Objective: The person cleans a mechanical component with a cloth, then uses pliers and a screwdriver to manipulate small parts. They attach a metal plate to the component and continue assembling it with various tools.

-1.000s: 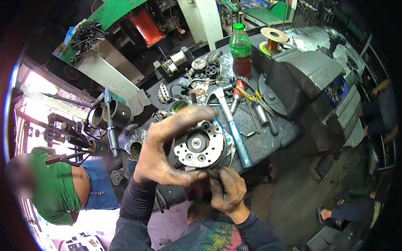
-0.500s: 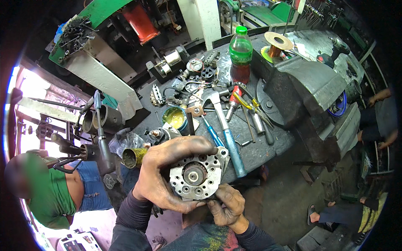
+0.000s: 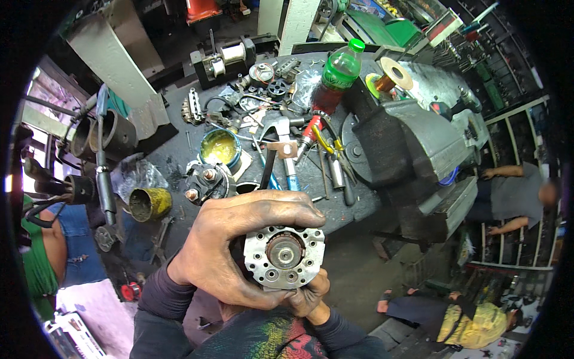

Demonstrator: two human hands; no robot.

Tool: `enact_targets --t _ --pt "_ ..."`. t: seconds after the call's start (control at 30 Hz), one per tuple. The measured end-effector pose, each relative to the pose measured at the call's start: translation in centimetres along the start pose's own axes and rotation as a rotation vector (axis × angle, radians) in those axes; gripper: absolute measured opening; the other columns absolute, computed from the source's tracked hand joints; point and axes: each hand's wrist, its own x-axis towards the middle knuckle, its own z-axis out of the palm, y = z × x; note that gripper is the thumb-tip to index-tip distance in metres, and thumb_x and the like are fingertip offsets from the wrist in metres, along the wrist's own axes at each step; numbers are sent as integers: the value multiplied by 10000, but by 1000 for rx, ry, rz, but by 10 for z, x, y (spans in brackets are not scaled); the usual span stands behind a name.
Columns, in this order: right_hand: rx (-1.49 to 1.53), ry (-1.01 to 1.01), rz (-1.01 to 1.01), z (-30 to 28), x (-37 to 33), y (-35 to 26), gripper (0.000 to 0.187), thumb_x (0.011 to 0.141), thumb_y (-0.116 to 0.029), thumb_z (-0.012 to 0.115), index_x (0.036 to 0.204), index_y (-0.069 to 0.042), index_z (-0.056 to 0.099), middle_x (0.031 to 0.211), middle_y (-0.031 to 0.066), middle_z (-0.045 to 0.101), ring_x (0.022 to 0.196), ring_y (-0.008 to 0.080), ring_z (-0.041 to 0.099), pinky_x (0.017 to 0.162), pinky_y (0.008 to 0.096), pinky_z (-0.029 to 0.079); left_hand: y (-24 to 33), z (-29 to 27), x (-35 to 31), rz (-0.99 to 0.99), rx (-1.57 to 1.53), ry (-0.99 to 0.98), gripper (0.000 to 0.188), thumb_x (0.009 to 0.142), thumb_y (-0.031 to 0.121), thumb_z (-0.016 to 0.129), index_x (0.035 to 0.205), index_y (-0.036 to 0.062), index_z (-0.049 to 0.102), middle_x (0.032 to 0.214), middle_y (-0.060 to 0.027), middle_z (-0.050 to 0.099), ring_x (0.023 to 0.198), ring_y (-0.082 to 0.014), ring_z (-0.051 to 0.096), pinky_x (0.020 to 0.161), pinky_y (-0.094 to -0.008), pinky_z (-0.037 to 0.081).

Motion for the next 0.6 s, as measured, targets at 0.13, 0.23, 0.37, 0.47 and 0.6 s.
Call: enact_targets --t 0.13,0.23,0.37,0.47,0.6 --pt "176 49 70 -1 -14 9 787 1001 -649 468 1536 -80 368 1542 165 436 1402 325 472 1173 489 399 -6 0 -2 62 -3 17 735 588 233 905 1287 86 729 1260 -148 738 1212 -345 708 1050 -433 552" --pt "117 237 -110 5 -22 14 813 926 -610 744 1395 26 553 1357 203 655 1215 302 672 1060 463 559 -9 1 -2 71 -51 47 760 574 230 906 1297 82 719 1265 -149 735 1215 -352 705 1050 -431 552" --pt "57 220 -114 2 -28 -1 831 944 -402 797 1512 20 362 1467 188 539 1278 306 613 1094 467 516 -13 2 -4 152 -39 60 723 600 154 832 1287 18 650 1251 -200 700 1139 -391 704 1009 -430 562" --pt "-200 300 -165 7 -29 -10 572 998 -373 730 1308 70 542 1248 150 670 1103 230 665 963 399 541 -14 2 -5 126 -90 32 761 586 151 844 1306 14 639 1269 -197 696 1159 -388 697 1016 -426 558" --pt "-339 297 -319 20 -20 -15 371 1033 -276 674 1152 75 648 1149 156 702 1016 219 675 906 368 545 -13 4 -8 69 -93 36 799 593 215 898 1344 59 673 1279 -143 719 1182 -288 713 1048 -396 543"
